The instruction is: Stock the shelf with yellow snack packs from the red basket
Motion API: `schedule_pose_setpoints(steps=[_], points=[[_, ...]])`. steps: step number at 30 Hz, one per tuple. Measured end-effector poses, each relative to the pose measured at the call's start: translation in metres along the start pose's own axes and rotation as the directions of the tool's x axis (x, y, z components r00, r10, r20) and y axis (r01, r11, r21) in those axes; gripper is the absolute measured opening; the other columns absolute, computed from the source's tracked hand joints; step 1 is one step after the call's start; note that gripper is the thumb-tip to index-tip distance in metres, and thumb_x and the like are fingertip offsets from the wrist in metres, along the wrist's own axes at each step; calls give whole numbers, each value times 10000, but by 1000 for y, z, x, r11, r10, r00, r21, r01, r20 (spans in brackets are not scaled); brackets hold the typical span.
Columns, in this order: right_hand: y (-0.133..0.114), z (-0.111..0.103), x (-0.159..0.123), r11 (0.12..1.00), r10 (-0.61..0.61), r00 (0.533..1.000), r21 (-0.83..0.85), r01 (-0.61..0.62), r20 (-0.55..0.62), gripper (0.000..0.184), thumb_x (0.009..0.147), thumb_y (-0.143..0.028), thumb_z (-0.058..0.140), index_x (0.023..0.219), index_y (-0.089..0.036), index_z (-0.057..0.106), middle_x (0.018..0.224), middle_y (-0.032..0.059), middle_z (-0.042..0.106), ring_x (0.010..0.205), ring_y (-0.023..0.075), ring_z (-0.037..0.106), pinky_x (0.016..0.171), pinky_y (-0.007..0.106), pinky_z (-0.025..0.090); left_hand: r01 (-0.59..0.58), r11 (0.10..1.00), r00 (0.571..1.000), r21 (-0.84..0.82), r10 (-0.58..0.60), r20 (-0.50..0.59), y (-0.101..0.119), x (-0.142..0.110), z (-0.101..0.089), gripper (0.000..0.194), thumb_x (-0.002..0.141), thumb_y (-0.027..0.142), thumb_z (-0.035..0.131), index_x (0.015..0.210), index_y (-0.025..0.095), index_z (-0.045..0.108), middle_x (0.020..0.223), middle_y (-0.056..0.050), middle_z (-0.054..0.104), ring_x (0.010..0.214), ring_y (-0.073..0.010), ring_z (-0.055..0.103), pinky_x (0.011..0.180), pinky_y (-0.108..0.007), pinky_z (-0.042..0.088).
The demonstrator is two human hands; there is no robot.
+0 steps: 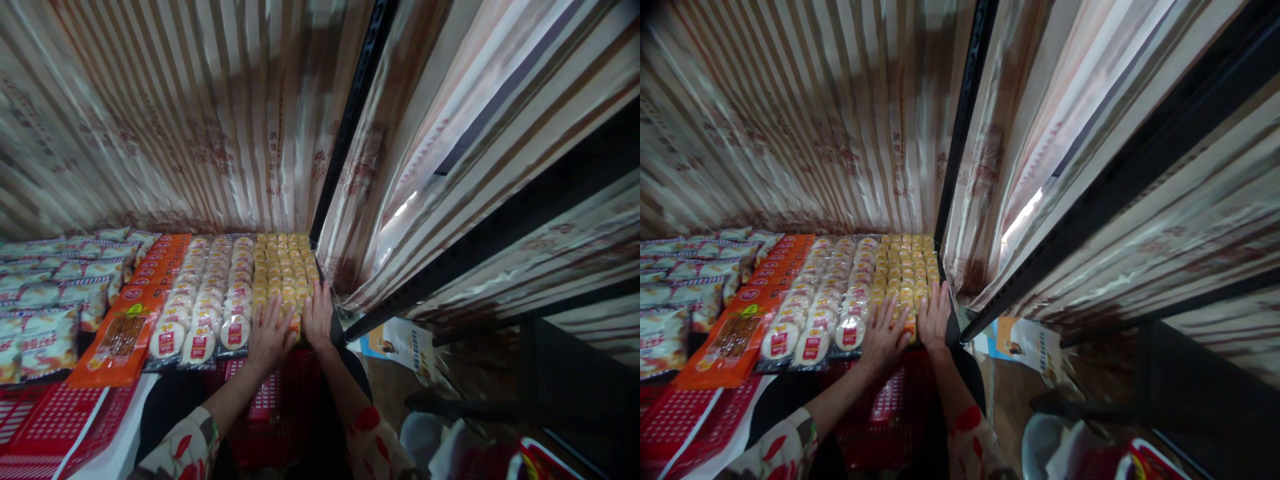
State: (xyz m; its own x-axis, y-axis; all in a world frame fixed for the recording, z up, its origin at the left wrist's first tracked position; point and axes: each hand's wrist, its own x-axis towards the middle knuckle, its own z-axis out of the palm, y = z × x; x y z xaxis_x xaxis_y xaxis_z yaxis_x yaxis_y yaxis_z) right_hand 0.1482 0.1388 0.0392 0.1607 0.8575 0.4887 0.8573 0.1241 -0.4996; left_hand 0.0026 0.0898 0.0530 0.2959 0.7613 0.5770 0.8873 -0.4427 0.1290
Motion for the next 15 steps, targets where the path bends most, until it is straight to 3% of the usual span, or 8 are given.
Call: schedule_pose_setpoints(steps=[9, 15], points=[[-3, 4, 1, 998, 50, 992, 43, -55, 113, 571, 934, -385, 177, 1424, -104, 262, 1517, 169, 178, 1394, 232, 185, 1068, 450, 287, -14, 1000, 997, 27, 11, 81, 2, 3, 1, 519, 866, 391, 480, 1360, 248, 411, 1447, -124, 373, 1362, -269, 287, 1103, -500, 221], [-9, -10, -9, 994, 75, 997, 78, -74, -14, 570, 934, -359, 158, 1419, -77, 254, 1502, 177, 219, 1404, 230, 141, 1096, 486, 227, -5, 999, 999, 34, 4, 35, 6, -2, -2, 496, 873, 361, 469, 1350, 230, 425, 1445, -142, 368, 1381, -285, 232, 1099, -518, 229]])
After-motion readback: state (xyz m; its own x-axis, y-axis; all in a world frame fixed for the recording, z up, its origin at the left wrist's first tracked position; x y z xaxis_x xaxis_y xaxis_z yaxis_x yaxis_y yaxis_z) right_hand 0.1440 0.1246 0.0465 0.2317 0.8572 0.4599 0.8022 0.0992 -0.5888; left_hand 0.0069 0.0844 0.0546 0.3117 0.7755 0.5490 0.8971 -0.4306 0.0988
